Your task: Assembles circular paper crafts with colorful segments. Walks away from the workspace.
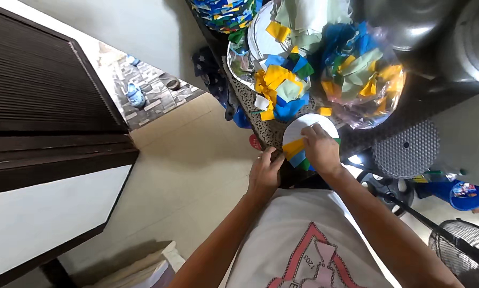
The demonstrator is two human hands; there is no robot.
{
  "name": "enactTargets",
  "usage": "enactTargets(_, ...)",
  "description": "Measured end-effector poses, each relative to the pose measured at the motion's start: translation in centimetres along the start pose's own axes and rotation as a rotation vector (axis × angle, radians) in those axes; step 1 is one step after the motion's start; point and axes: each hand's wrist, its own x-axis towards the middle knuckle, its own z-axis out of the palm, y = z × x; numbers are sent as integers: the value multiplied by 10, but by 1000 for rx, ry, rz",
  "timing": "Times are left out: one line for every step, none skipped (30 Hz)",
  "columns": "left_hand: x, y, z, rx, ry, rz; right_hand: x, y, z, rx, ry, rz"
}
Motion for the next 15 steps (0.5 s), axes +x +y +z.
enactTargets(1, 0, 0, 2, 6, 6, -4, 2, 1, -5, 46, -39)
enactTargets(1, 0, 0, 4, 9, 9, -8, 4, 2, -16, 76, -70)
enactTargets(1, 0, -1, 5, 8, 10, -11, 6, 3, -32, 88, -93)
enactTargets(2, 0, -1, 9, 5, 11, -13, 8, 6, -49, 85, -101)
enactTargets(2, 0, -1, 14, 10, 15, -15, 9, 8, -61, 69, -90)
enactTargets(2, 0, -1, 16, 10, 17, -16, 10, 9, -59, 50, -68)
enactTargets(3, 1, -2, 13, 3, 14, -16, 10, 8, -49, 40, -50)
enactTargets(5, 3, -4, 2, -9, 3, -16, 9, 6, -30, 38, -34)
enactTargets(7, 5, -8, -21, -41, -30, -17, 9, 4, -3, 32, -11)
enactTargets(11, 9, -14, -52, -96, -91, -19, 10, -1, 26, 18, 22)
enactTargets(20, 13, -23, -89, -173, -177, -22, 12, -6, 57, 5, 61)
enactTargets(31, 15, -31, -122, -237, -262, -26, 16, -12, 87, -1, 110)
enactTargets(43, 15, -37, -147, -267, -327, -31, 23, -17, 118, -2, 169)
enactTargets(54, 13, -42, -161, -269, -365, -39, 31, -22, 149, -6, 243)
enactTargets(65, 10, -45, -161, -249, -385, -48, 41, -25, 174, 6, 320)
